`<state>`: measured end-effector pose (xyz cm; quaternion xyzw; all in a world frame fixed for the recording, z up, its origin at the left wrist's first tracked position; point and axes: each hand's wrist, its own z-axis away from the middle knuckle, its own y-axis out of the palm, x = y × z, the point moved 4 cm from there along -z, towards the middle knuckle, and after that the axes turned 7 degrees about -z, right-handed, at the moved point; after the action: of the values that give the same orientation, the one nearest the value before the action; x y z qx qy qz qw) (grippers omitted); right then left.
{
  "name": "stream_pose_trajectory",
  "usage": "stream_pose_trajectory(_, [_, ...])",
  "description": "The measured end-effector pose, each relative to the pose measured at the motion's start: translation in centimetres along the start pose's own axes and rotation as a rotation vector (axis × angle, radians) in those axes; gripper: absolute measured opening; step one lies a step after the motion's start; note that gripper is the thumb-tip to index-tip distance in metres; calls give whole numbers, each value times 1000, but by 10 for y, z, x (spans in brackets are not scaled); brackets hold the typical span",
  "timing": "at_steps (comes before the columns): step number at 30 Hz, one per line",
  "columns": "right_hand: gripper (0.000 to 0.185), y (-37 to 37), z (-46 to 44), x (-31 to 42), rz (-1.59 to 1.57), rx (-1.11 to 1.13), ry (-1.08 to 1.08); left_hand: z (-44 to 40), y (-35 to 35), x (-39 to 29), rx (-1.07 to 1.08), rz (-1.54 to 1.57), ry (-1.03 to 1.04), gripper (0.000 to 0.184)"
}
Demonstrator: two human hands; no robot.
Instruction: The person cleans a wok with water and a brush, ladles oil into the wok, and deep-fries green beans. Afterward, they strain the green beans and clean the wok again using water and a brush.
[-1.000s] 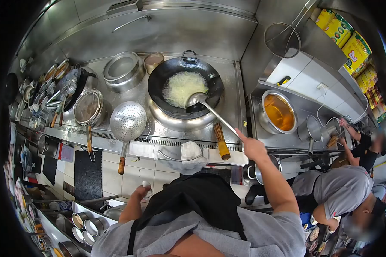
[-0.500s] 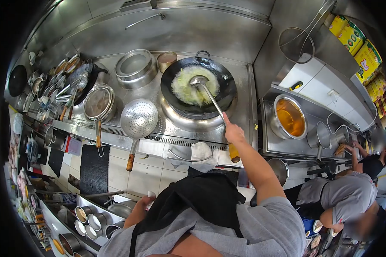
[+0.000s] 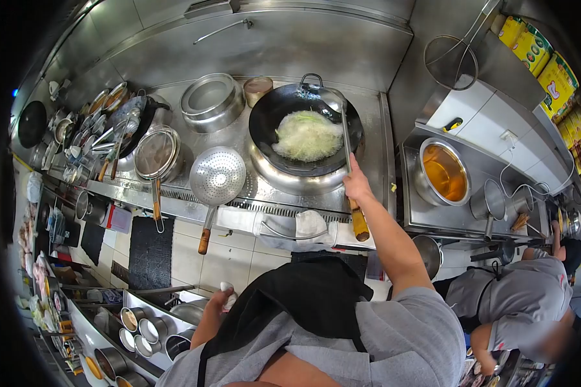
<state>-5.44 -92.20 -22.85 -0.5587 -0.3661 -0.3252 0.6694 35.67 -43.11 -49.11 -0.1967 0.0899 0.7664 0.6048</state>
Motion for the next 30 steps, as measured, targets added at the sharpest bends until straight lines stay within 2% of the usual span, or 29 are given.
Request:
stream_pose_trajectory(2, [80,-6,11,-2,-1,22,87,14,-4,2,-20,9,-43,30])
stream_pose_trajectory(4, [79,-8,23,-1,-2,37,144,21,-6,12,35,-86,-170,32])
stream_pose_trajectory(6, [79,-7,37,4,-8,43,180,20,-3,27,-12,-54,-117,34])
stream_pose_trajectory(8, [79,2,55,19,-360,95,241,25,-5,31,-58,-25,-65,36])
stream_pose_trajectory(9, [79,5,65,27,-362,91,247,33,-7,30,-72,-117,-124,38])
stream_pose_trajectory(10, [79,11,74,34,-511,145,311,38,-8,28,-86,-208,-181,40])
stream_pose_trajectory(12, [79,16,79,38,-800,268,375,42,-5,19,-91,-221,-209,42])
stream_pose_trajectory(13, [79,9,77,36,-801,268,379,45,-5,17,-97,-233,-238,43])
stream_pose_trajectory(15, [81,0,73,38,-1114,428,482,47,-4,4,-112,-248,-226,44])
stream_pose_trajectory(17, [79,0,71,41,-990,422,442,37,-5,4,-130,-258,-210,45])
stream_pose_trajectory(19, [80,-1,64,43,-626,314,303,-5,-12,26,-56,-4,-194,46])
stream_pose_trajectory(22, [79,1,54,57,-440,213,228,-13,-15,15,-13,-6,-124,48])
stream_pose_trajectory(26, [86,6,56,64,-418,230,205,6,-12,-2,-32,-37,-97,49])
stream_pose_trajectory(28, [83,15,71,70,-652,342,369,7,-12,0,-118,-95,-112,49])
stream_pose_trajectory(29, [83,16,71,70,-648,345,368,8,-10,1,-116,-90,-112,49])
stream_pose_trajectory(30, [81,22,73,69,-861,407,460,-8,-12,16,-86,-46,-113,48])
